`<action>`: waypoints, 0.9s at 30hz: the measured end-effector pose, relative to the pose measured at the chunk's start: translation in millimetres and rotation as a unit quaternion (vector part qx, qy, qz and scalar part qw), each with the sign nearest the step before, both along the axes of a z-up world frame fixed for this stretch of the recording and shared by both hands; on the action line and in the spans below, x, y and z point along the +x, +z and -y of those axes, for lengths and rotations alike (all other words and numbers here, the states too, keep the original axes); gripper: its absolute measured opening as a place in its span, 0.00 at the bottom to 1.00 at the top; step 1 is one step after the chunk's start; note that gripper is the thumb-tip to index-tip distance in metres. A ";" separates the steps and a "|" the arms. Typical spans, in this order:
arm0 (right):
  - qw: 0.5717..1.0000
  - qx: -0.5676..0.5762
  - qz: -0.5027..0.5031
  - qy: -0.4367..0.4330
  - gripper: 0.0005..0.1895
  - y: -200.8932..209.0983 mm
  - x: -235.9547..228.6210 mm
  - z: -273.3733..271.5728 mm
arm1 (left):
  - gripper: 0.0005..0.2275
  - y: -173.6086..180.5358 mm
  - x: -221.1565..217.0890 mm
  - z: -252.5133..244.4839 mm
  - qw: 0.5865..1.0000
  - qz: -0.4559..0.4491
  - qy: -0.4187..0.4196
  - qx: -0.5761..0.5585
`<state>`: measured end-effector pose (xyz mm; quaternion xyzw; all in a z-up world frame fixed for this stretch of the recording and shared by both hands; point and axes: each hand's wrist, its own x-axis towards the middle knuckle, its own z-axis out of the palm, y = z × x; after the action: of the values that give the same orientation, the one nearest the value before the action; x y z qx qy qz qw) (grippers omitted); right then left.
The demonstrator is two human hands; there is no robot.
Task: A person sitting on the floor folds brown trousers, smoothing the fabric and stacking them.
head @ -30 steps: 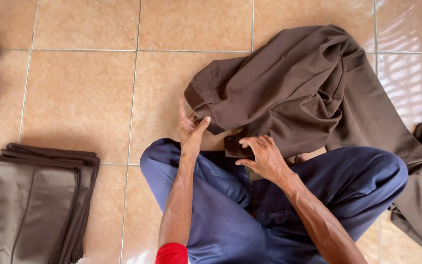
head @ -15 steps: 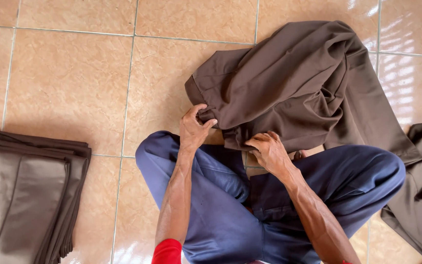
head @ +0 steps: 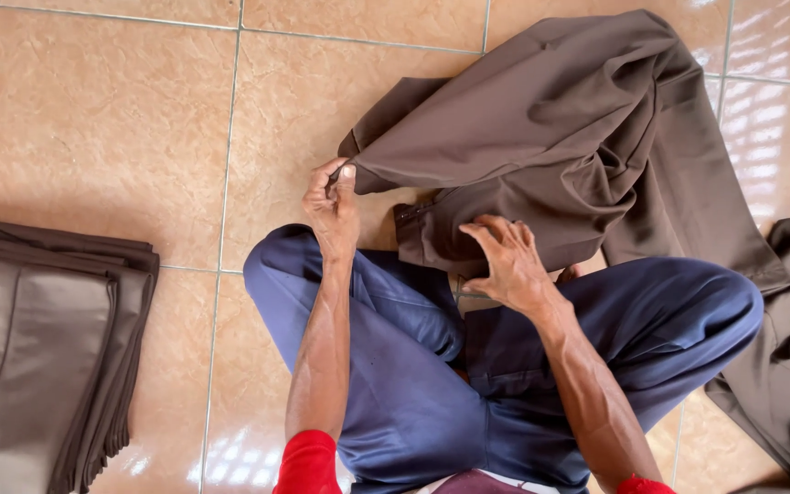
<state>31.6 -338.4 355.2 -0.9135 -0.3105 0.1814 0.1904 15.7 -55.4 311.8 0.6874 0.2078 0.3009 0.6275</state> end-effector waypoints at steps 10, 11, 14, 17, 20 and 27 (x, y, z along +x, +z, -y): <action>0.994 0.107 0.004 -0.023 0.28 28.2 -5.5 -2.8 | 0.05 2.3 11.6 13.6 0.997 0.048 0.014 0.054; 0.996 0.085 0.027 0.007 0.30 20.7 -8.3 -7.1 | 0.05 4.5 10.7 13.2 0.994 0.044 0.007 0.104; 0.994 0.071 0.069 0.048 0.26 -4.5 -10.3 -15.8 | 0.05 16.9 10.7 14.2 0.981 0.061 -0.001 0.185; 0.989 0.096 0.099 0.052 0.15 -9.0 -9.1 -23.6 | 0.06 20.5 9.1 17.9 0.982 0.090 -0.038 0.163; 0.988 0.121 0.092 0.030 0.10 -7.4 -9.6 -27.0 | 0.07 24.4 4.8 21.3 0.989 0.083 -0.086 0.081; 0.993 0.088 0.069 0.030 0.26 10.5 -14.2 -38.1 | 0.08 11.4 4.9 21.7 0.994 0.018 -0.103 -0.030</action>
<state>17.4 -300.3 365.7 -0.8937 -0.3654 0.0953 0.2423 20.5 -77.1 323.2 0.6804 0.1338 0.2407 0.6791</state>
